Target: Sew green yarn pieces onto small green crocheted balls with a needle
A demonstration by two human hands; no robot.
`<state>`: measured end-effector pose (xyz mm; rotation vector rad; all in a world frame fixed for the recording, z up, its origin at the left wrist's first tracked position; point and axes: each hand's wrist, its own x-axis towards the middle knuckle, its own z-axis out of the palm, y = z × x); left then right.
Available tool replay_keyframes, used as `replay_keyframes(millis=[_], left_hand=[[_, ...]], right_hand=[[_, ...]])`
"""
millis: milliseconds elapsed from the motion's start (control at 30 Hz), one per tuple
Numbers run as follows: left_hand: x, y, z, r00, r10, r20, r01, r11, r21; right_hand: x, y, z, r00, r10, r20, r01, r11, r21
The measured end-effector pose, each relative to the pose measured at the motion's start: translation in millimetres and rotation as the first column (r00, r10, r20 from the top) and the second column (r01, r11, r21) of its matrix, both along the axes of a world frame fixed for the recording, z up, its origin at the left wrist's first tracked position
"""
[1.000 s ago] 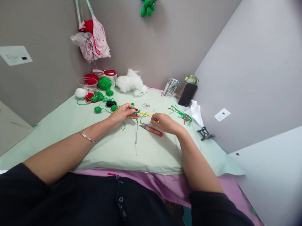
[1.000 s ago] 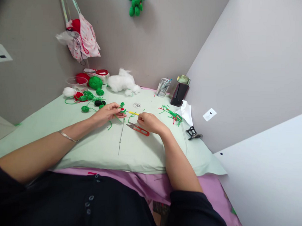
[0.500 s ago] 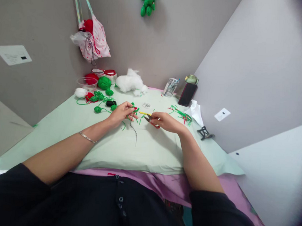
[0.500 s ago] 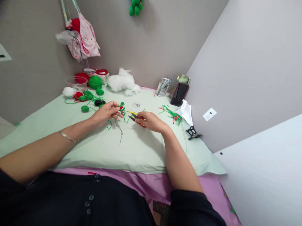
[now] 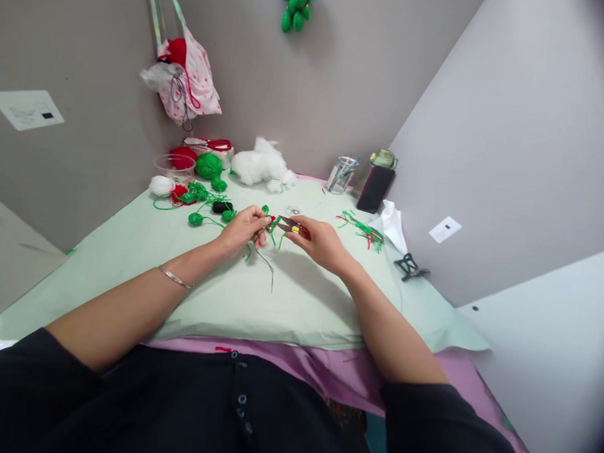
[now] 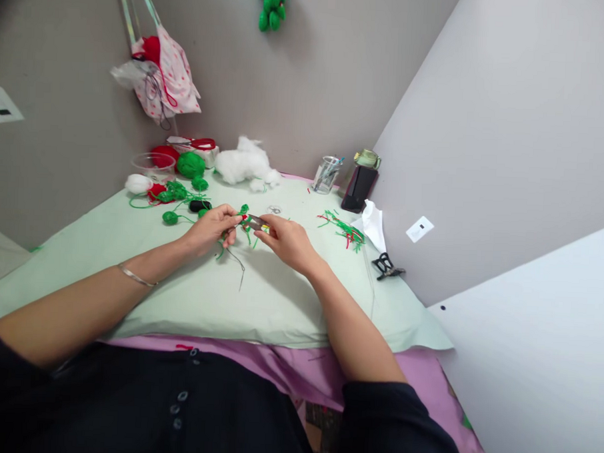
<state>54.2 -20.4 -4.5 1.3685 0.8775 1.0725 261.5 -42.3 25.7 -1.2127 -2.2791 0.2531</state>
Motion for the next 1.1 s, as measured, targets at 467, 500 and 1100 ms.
replay_keyframes(millis=[467,500,1100], left_hand=[[2.0,-3.5,1.6,0.997,-0.055,0.054,0.057,0.998,-0.019],[2.4,-3.7,2.1,0.996,-0.061,0.058,0.063,0.998,-0.022],[3.9,-4.7,4.4,0.99,-0.069,0.127,0.082,0.992,-0.096]], right_hand=[[-7.9,-3.0,-8.4,0.976,-0.113,0.187,0.075,0.978,0.196],[-8.2,-2.9,-8.5,0.977,-0.114,0.18,0.078,0.978,0.195],[-12.3,-10.7,-4.4,0.964,-0.152,0.219,0.1,0.968,0.23]])
